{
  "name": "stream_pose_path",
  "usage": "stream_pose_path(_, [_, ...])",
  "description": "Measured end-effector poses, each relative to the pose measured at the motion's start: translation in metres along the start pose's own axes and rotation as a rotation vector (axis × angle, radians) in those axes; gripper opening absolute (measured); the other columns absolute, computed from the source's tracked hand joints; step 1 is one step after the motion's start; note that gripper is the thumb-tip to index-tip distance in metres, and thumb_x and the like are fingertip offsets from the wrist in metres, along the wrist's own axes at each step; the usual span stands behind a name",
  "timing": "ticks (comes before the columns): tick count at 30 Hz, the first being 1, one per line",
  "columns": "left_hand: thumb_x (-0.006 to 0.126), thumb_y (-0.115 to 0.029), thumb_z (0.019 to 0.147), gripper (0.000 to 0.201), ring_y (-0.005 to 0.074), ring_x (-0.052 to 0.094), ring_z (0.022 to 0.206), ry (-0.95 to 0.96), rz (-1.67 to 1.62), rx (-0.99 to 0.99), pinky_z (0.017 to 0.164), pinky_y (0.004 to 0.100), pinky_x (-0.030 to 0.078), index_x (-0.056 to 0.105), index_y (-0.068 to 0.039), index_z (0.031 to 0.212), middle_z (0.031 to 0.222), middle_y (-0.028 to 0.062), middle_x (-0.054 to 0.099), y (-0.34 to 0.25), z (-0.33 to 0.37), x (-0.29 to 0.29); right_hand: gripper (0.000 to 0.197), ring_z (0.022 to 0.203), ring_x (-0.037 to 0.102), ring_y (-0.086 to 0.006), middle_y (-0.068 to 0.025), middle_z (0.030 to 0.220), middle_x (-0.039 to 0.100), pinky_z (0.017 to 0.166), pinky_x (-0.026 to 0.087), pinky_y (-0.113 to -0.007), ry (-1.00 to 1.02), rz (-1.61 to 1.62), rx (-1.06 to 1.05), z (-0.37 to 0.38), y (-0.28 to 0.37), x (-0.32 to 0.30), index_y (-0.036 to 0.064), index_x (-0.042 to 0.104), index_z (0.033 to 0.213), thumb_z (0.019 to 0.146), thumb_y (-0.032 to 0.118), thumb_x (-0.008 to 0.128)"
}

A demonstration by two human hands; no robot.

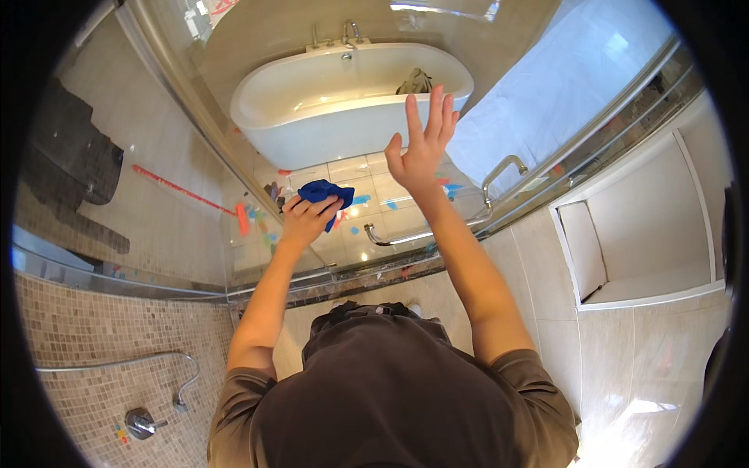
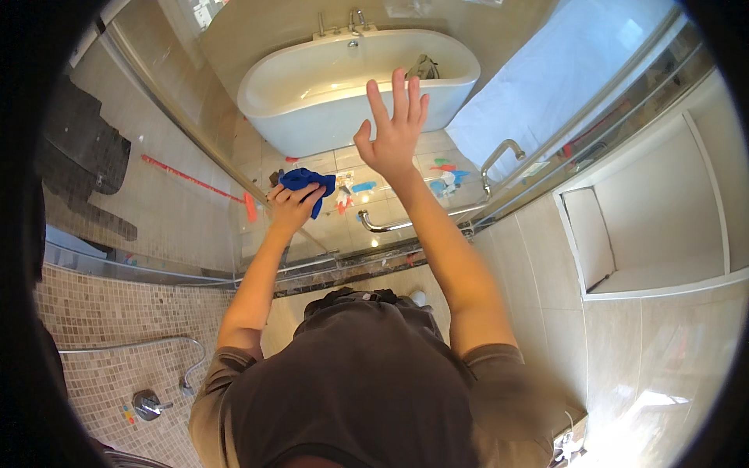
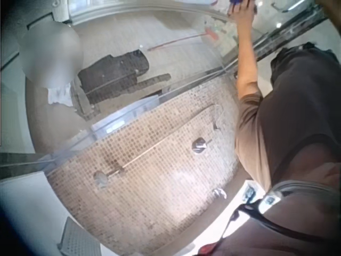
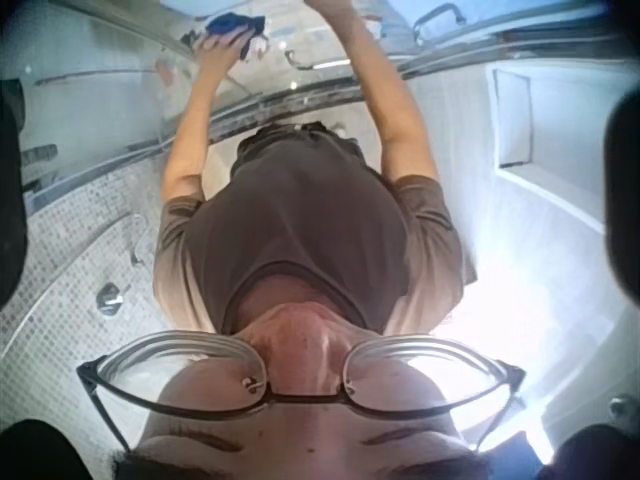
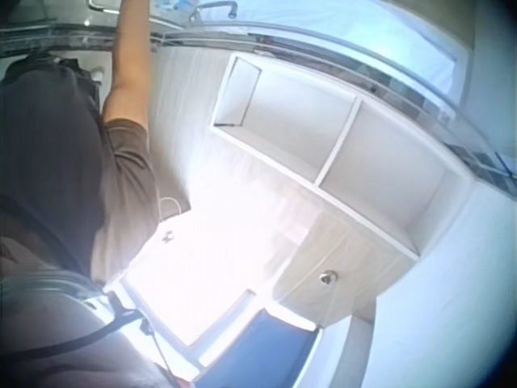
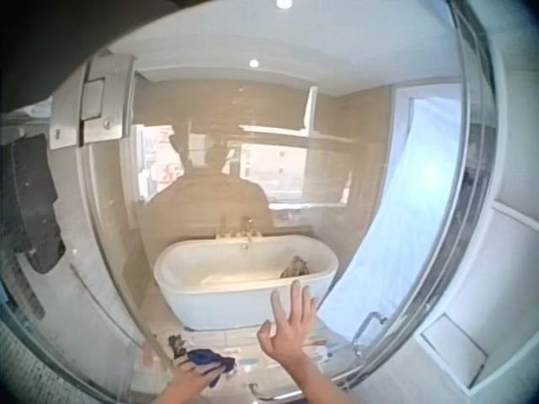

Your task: The person wipes a glass shower door and adjacent wall surfaces with a blue cloth. They clean the door's frame and handle, then move to the wall and upper sections, repeatedly rubbing the same areas.

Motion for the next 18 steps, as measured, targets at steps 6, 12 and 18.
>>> stream_pose_path(6, [0.073, -0.023, 0.073, 0.031, 0.0089, 0.044, 0.096, -0.144, 0.099, -0.008, 0.09, 0.0329, 0.033, 0.067, -0.034, 0.101, 0.108, -0.0182, 0.058, 0.033, 0.09, -0.041, 0.065, 0.142, 0.019, -0.0412, -0.0229, 0.151, 0.03, 0.112, 0.009, -0.057, -0.008, 0.002, 0.001, -0.003, 0.001, -0.001, 0.0111, 0.05, 0.138, 0.073, 0.016, 0.054])
stream_pose_path(12, [0.055, 0.003, 0.069, 0.042, 0.022, 0.046, 0.103, -0.412, 0.062, -0.177, 0.093, 0.0353, 0.03, 0.068, -0.016, 0.104, 0.11, -0.0009, 0.06, 0.067, 0.205, -0.094, 0.069, 0.143, 0.015, -0.0452, -0.0285, 0.151, 0.025, 0.112, 0.007, -0.059, 0.057, 0.026, -0.02, -0.008, 0.0, -0.005, 0.0076, 0.046, 0.14, 0.072, 0.011, 0.055])
stream_pose_path(18, [0.062, -0.006, 0.07, 0.038, 0.0174, 0.048, 0.088, -0.366, 0.032, -0.187, 0.083, 0.0329, 0.034, 0.069, -0.024, 0.102, 0.105, -0.0069, 0.062, 0.021, 0.179, -0.043, 0.061, 0.14, 0.024, -0.0421, -0.0199, 0.151, 0.032, 0.109, 0.02, -0.059, 0.096, 0.02, 0.039, -0.018, 0.001, -0.008, 0.0156, 0.053, 0.136, 0.075, 0.015, 0.057])
Point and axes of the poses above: each hand's wrist, its own z-axis towards the middle knuckle, its own x-axis out of the palm, y = z × x, the point moved 3 cm from there along z, towards the middle knuckle
